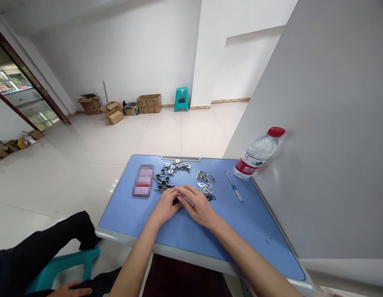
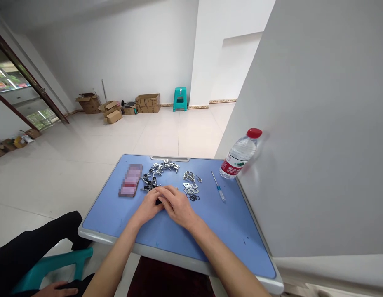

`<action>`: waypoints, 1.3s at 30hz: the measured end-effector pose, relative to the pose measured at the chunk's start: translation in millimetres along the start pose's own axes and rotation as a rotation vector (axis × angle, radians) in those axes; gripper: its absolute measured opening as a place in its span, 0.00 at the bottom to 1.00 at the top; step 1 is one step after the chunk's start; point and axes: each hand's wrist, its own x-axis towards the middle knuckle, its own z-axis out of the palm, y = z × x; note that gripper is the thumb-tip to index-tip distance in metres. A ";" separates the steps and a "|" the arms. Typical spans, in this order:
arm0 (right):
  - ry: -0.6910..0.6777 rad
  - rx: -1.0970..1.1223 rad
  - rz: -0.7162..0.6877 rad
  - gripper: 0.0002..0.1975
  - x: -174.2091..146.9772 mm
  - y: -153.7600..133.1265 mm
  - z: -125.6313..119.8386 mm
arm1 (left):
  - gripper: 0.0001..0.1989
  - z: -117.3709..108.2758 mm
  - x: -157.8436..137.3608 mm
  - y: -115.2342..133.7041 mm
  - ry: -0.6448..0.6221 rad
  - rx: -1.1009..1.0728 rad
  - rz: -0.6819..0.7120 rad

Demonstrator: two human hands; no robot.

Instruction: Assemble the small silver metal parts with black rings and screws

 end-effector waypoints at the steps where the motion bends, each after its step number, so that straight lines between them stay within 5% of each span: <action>1: 0.022 -0.004 -0.002 0.17 0.2 -0.2 1.5 | 0.12 0.2 0.0 0.2 0.002 -0.002 0.000; 6: 0.122 -0.035 0.011 0.15 1.4 3.9 10.1 | 0.09 0.3 0.5 2.5 0.016 -0.002 -0.005; 17: 0.111 -0.205 -0.056 0.15 6.0 -0.2 20.1 | 0.08 0.3 0.4 8.3 0.043 -0.032 -0.062; 39: -0.089 0.132 0.045 0.17 10.6 13.0 -3.5 | 0.02 0.5 2.6 0.2 -0.014 0.018 -0.035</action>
